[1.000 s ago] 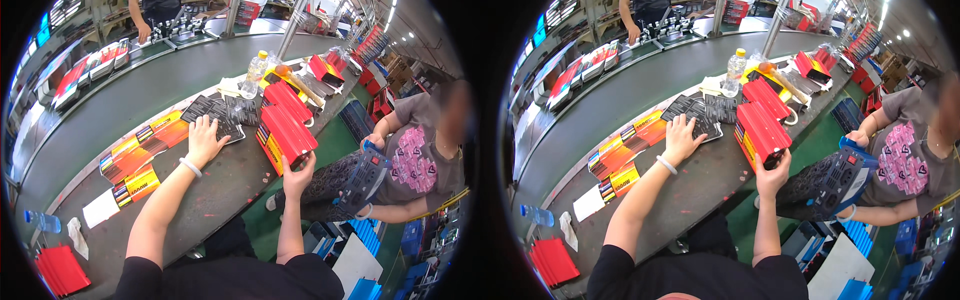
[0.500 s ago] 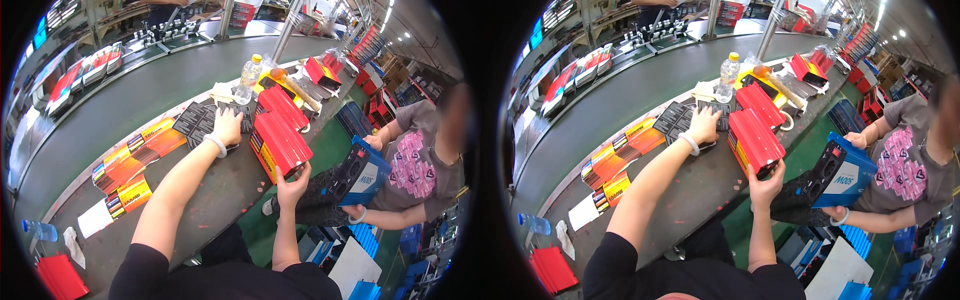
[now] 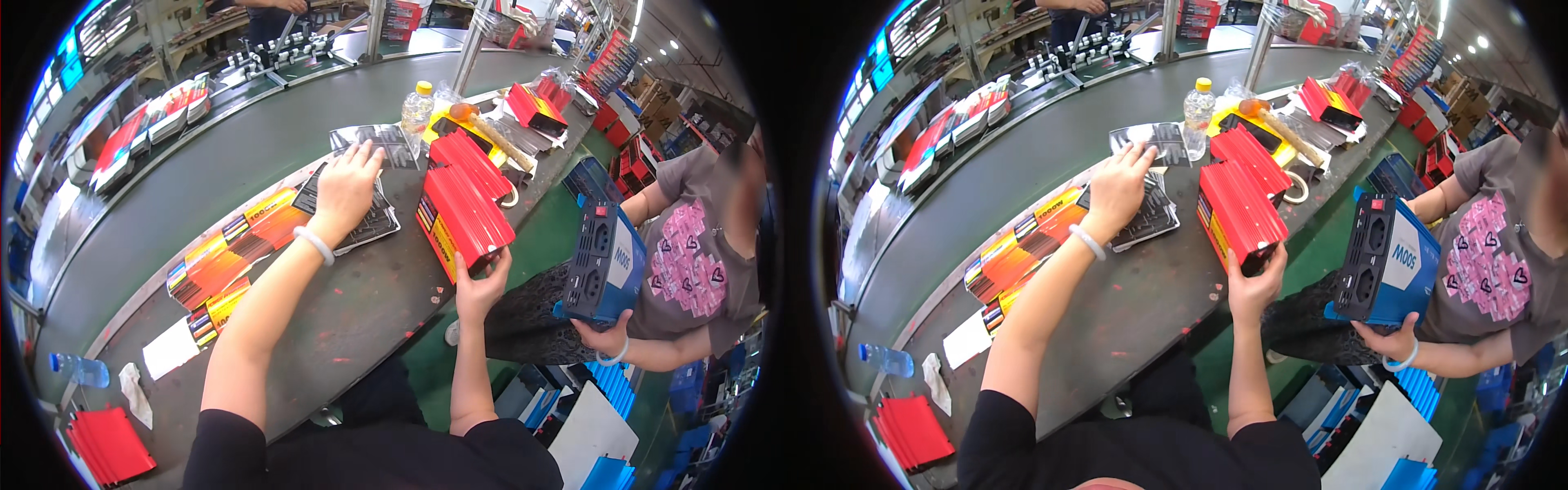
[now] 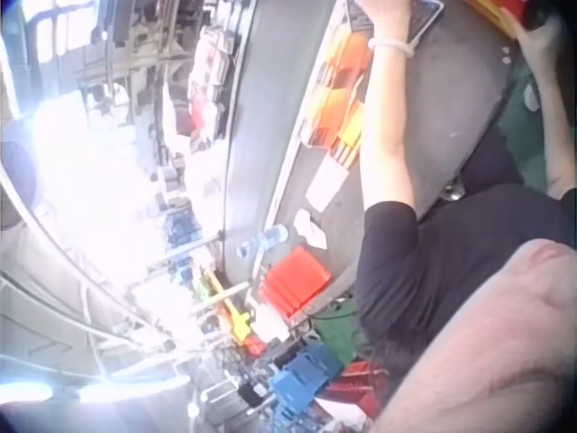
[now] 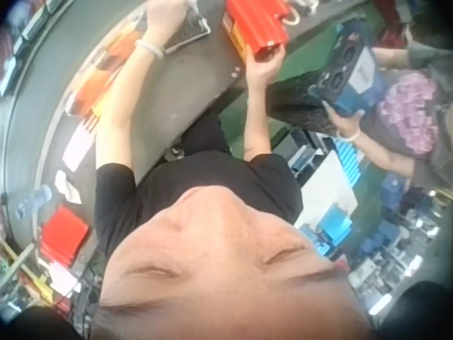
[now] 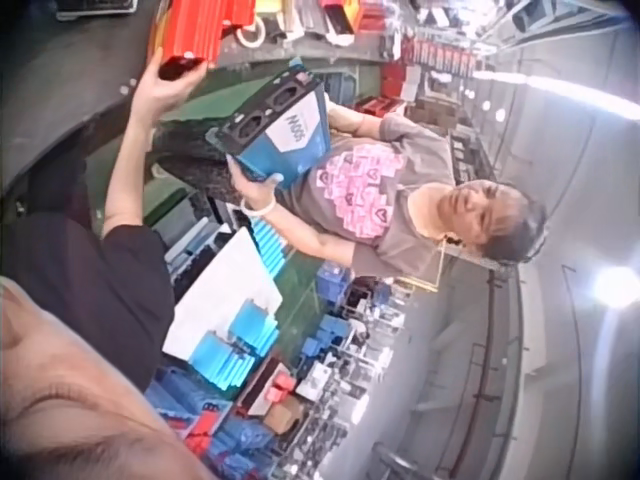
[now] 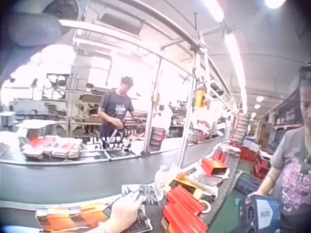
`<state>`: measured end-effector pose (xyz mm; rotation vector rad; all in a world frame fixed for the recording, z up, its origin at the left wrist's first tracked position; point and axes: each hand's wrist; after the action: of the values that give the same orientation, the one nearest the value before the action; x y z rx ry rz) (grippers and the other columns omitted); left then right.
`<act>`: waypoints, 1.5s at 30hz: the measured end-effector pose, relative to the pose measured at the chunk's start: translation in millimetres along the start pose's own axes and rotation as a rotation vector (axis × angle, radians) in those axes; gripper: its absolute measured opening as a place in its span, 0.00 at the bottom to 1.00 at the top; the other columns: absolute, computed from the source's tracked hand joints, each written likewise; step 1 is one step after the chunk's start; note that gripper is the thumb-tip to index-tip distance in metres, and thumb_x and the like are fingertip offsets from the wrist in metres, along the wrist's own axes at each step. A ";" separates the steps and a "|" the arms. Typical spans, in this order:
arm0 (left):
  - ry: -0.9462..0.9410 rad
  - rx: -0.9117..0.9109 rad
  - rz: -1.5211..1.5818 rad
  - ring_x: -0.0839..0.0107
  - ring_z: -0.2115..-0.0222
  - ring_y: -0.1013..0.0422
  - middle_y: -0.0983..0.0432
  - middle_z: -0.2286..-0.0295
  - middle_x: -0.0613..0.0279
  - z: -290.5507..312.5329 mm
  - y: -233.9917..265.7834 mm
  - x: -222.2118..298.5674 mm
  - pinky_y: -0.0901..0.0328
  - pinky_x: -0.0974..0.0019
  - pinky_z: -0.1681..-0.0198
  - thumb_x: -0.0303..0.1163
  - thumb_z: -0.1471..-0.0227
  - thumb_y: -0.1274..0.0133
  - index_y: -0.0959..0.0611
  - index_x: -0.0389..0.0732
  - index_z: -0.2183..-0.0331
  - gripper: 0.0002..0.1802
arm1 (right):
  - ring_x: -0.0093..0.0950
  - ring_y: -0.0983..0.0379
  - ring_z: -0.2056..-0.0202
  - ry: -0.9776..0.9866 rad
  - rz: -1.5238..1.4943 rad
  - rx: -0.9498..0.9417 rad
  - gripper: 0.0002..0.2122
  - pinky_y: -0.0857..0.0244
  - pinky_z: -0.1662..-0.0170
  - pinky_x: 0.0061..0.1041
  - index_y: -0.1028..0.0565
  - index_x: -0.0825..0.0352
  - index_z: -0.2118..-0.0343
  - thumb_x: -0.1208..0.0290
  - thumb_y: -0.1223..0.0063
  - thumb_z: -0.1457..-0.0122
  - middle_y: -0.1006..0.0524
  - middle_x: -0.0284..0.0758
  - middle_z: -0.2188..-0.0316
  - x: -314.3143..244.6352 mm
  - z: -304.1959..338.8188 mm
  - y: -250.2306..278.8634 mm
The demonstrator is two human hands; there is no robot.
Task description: The recorder is assembling and applying labels to power inverter housings on a production line.
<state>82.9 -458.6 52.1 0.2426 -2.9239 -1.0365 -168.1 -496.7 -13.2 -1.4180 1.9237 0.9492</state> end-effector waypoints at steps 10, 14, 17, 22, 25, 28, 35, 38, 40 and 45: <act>0.173 -0.410 0.046 0.49 0.41 0.46 0.45 0.41 0.45 79.7 21.7 -1.6 0.51 0.50 0.39 0.51 0.43 0.55 0.34 0.41 0.43 0.33 | 0.46 0.34 0.52 0.241 0.150 0.027 0.35 0.37 0.52 0.39 0.36 0.72 0.49 0.67 0.30 0.59 0.34 0.44 0.54 9.4 -14.1 -38.9; 0.148 -0.421 0.242 0.49 0.42 0.43 0.44 0.42 0.44 83.6 63.4 6.9 0.47 0.49 0.41 0.49 0.45 0.50 0.33 0.40 0.44 0.33 | 0.45 0.35 0.53 0.268 0.124 0.037 0.36 0.38 0.51 0.39 0.36 0.72 0.47 0.67 0.29 0.59 0.36 0.45 0.56 30.2 -19.6 -42.5; 0.105 -0.443 0.255 0.49 0.43 0.42 0.43 0.43 0.44 99.0 113.6 4.7 0.44 0.51 0.43 0.46 0.48 0.46 0.32 0.40 0.44 0.33 | 0.44 0.35 0.53 0.231 -0.014 0.014 0.36 0.38 0.50 0.38 0.35 0.73 0.48 0.70 0.28 0.61 0.35 0.45 0.56 28.6 -27.8 -59.1; 0.149 -0.255 0.318 0.48 0.43 0.43 0.44 0.42 0.44 141.6 219.1 9.0 0.44 0.50 0.43 0.43 0.52 0.42 0.32 0.38 0.46 0.35 | 0.41 0.39 0.45 0.234 -0.015 0.014 0.37 0.47 0.39 0.37 0.40 0.75 0.46 0.71 0.29 0.58 0.37 0.46 0.48 38.6 -29.5 -73.5; 0.294 -0.093 0.289 0.48 0.42 0.44 0.46 0.41 0.44 178.9 291.5 16.3 0.46 0.52 0.41 0.40 0.52 0.40 0.34 0.40 0.44 0.37 | 0.41 0.33 0.57 0.543 0.203 0.180 0.29 0.37 0.50 0.37 0.33 0.77 0.55 0.65 0.29 0.55 0.31 0.47 0.58 -4.5 -21.1 -34.6; 0.559 0.232 -0.021 0.48 0.44 0.41 0.40 0.44 0.44 233.7 364.5 13.5 0.42 0.54 0.44 0.36 0.57 0.36 0.32 0.37 0.45 0.38 | 0.36 0.27 0.63 0.438 0.152 0.296 0.22 0.31 0.56 0.32 0.30 0.73 0.56 0.64 0.36 0.47 0.26 0.44 0.63 40.8 -15.2 -16.5; 1.048 0.890 -1.111 0.52 0.50 0.40 0.40 0.52 0.47 432.5 486.6 -5.9 0.43 0.55 0.45 0.36 0.60 0.32 0.38 0.33 0.47 0.44 | 0.30 0.28 0.64 0.348 -0.311 -0.036 0.14 0.31 0.59 0.25 0.31 0.74 0.54 0.74 0.46 0.40 0.27 0.40 0.63 -22.6 46.3 -77.4; 1.308 0.857 -0.900 0.55 0.53 0.36 0.36 0.55 0.48 467.5 476.9 -22.6 0.40 0.57 0.48 0.44 0.64 0.29 0.37 0.32 0.48 0.48 | 0.26 0.30 0.64 0.302 -0.428 -0.126 0.13 0.33 0.59 0.23 0.32 0.75 0.54 0.74 0.48 0.39 0.28 0.38 0.63 -66.9 65.6 -93.8; 1.344 0.878 -0.870 0.55 0.56 0.33 0.33 0.57 0.47 486.9 464.3 -34.7 0.37 0.58 0.51 0.45 0.66 0.29 0.34 0.31 0.50 0.47 | 0.24 0.32 0.65 0.295 -0.478 -0.234 0.12 0.34 0.60 0.23 0.32 0.73 0.53 0.74 0.51 0.37 0.30 0.36 0.63 -96.4 83.0 -100.7; 1.254 1.069 -0.637 0.62 0.55 0.31 0.30 0.55 0.48 496.4 448.1 -56.8 0.36 0.62 0.51 0.34 0.63 0.30 0.32 0.30 0.50 0.40 | 0.20 0.35 0.64 0.189 -0.668 -0.491 0.11 0.38 0.59 0.20 0.34 0.69 0.53 0.76 0.53 0.37 0.32 0.32 0.63 -137.9 133.6 -100.0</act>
<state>38.1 203.0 -51.0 1.2697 -1.8303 0.6755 -29.5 -330.6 -5.9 -2.3017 1.1989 1.0005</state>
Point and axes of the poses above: each hand's wrist, its own z-axis away from the middle knuckle, its own y-axis out of the back of the hand, x = y × z
